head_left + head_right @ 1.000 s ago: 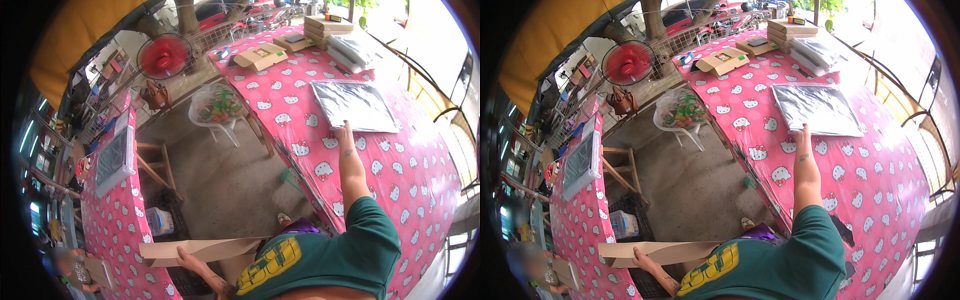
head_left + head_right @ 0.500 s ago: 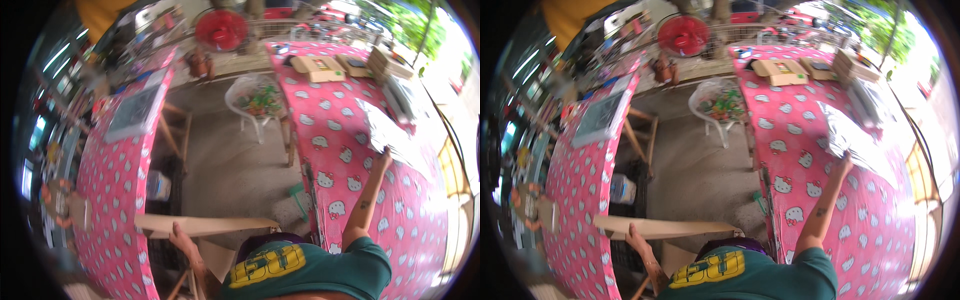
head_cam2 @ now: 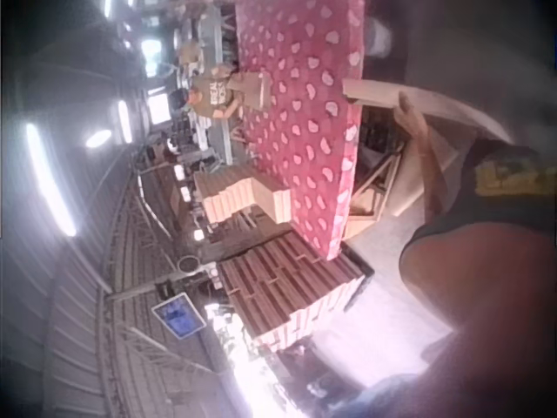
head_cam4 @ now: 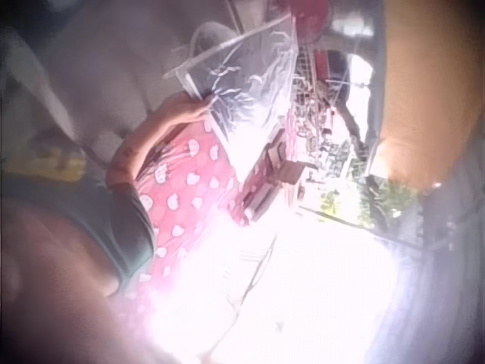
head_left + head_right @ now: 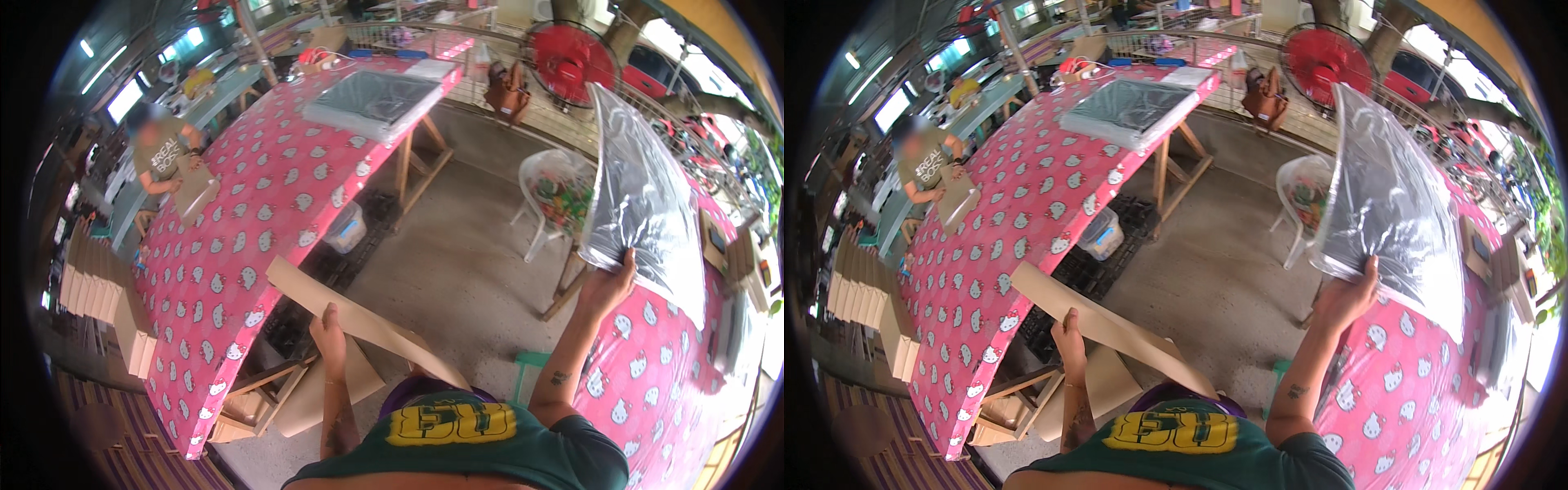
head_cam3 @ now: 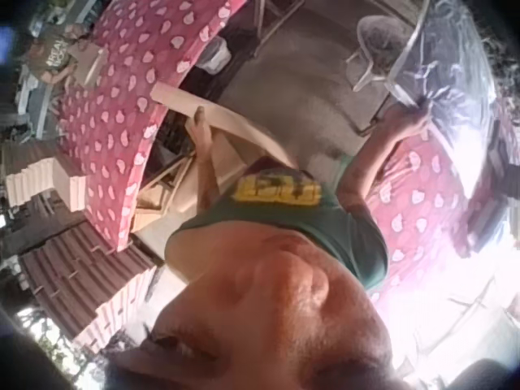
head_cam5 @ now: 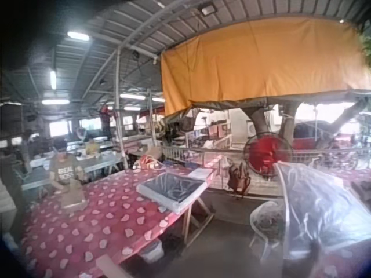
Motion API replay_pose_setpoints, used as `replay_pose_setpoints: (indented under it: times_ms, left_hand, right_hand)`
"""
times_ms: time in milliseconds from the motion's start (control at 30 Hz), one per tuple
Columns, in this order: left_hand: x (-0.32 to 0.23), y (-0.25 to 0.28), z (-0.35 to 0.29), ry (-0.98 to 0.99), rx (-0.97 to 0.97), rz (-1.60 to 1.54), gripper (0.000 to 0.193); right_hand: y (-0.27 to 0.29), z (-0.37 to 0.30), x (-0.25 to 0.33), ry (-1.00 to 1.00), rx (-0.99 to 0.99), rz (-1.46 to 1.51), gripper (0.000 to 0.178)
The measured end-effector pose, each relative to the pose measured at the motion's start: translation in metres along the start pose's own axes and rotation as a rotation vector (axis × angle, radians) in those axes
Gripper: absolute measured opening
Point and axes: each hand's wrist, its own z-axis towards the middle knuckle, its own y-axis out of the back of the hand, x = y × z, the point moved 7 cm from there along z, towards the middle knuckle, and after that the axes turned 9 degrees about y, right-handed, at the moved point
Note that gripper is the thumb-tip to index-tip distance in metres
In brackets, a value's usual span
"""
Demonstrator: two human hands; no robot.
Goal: The person picks up a large sheet of paper, places it on a table, and then wraps a stack of items covered in plastic into a package.
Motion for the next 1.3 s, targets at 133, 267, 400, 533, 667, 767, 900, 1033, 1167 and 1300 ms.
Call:
replay_pose_setpoints:
  times_ms: [133, 267, 400, 533, 667, 767, 900, 1033, 1167, 1300]
  left_hand:
    - [-0.009, 0.034, 0.033, -0.184, -0.12, 0.107, 0.028]
    - [-0.059, 0.06, 0.053, -0.135, -0.063, 0.084, 0.024]
    - [-0.131, 0.104, 0.054, -0.263, -0.148, 0.012, 0.016]
    - [-0.112, 0.18, 0.066, -0.283, -0.46, -0.255, 0.017]
    - [-0.134, 0.209, 0.059, -0.312, -0.64, -0.247, 0.019]
    - [-0.13, 0.222, 0.061, -0.279, -0.653, -0.262, 0.021]
    - [-0.125, 0.225, 0.066, -0.231, -0.735, -0.147, 0.021]
    - [-0.157, 0.204, 0.062, -0.046, -0.837, -0.056, 0.036]
    - [-0.114, 0.209, 0.063, 0.07, -0.813, 0.047, 0.05]
    - [-0.136, 0.181, 0.086, 0.017, -0.859, 0.061, 0.041]
  right_hand:
    - [-0.1, -0.058, -0.089, -0.128, 0.102, 0.105, 0.034]
    - [-0.181, -0.112, -0.177, -0.257, 0.186, 0.243, 0.028]
    - [-0.246, -0.179, -0.254, -0.406, 0.237, 0.217, 0.02]
    - [-0.308, -0.24, -0.319, -0.46, 0.332, 0.2, 0.027]
    - [-0.358, -0.286, -0.392, -0.527, 0.335, 0.201, 0.037]
    - [-0.393, -0.301, -0.465, -0.422, 0.334, 0.18, 0.033]
    - [-0.442, -0.318, -0.536, -0.398, 0.379, 0.256, 0.05]
    - [-0.462, -0.336, -0.618, -0.421, 0.341, 0.128, 0.055]
    - [-0.447, -0.366, -0.704, -0.609, 0.249, 0.033, 0.053]
    - [-0.41, -0.389, -0.787, -0.747, 0.081, 0.035, 0.049]
